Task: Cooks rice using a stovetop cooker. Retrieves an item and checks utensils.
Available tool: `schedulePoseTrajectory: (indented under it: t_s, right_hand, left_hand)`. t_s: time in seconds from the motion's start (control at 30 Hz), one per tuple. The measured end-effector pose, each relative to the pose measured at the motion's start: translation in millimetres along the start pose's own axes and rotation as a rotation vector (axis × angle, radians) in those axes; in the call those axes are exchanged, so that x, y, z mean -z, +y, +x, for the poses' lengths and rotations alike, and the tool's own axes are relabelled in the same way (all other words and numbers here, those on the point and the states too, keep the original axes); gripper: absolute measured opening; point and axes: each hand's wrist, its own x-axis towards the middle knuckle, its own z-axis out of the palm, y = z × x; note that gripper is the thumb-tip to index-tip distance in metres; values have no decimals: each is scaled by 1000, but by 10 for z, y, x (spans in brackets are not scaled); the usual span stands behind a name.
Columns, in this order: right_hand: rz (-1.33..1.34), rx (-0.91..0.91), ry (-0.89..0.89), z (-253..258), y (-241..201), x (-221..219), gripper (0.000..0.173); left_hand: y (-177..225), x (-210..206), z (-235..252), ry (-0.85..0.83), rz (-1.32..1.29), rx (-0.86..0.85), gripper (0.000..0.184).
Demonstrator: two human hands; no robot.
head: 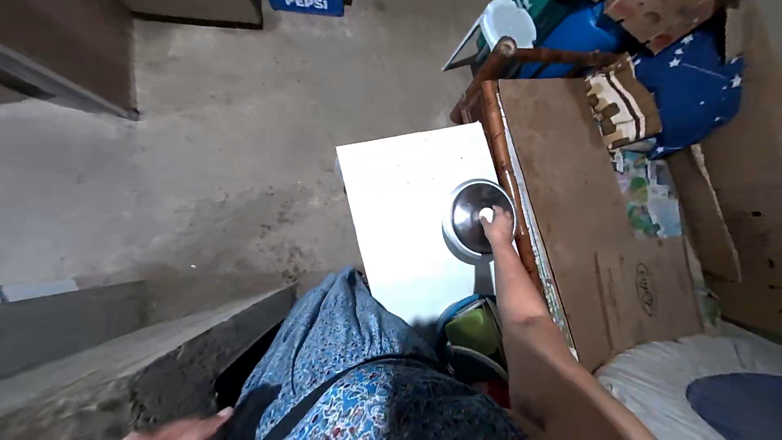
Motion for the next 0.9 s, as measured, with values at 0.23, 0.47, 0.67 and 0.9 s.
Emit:
schedulePoseTrajectory:
  t_s: [0.23,0.47,0.67,0.9]
  right_hand:
    - [5,99,107,263,272,206,49]
    - [378,-42,377,287,614,1299,45]
    - [424,-80,400,302,643,1354,43]
    - [237,-9,259,268,403,498,48]
  left_hand:
    - [60,-69,291,-97,25,-34,24]
    - [63,-116,351,-150,-6,-25,27]
    - [110,-169,401,-175,-1,-33,27]
    - [156,-166,375,-166,30,-21,24]
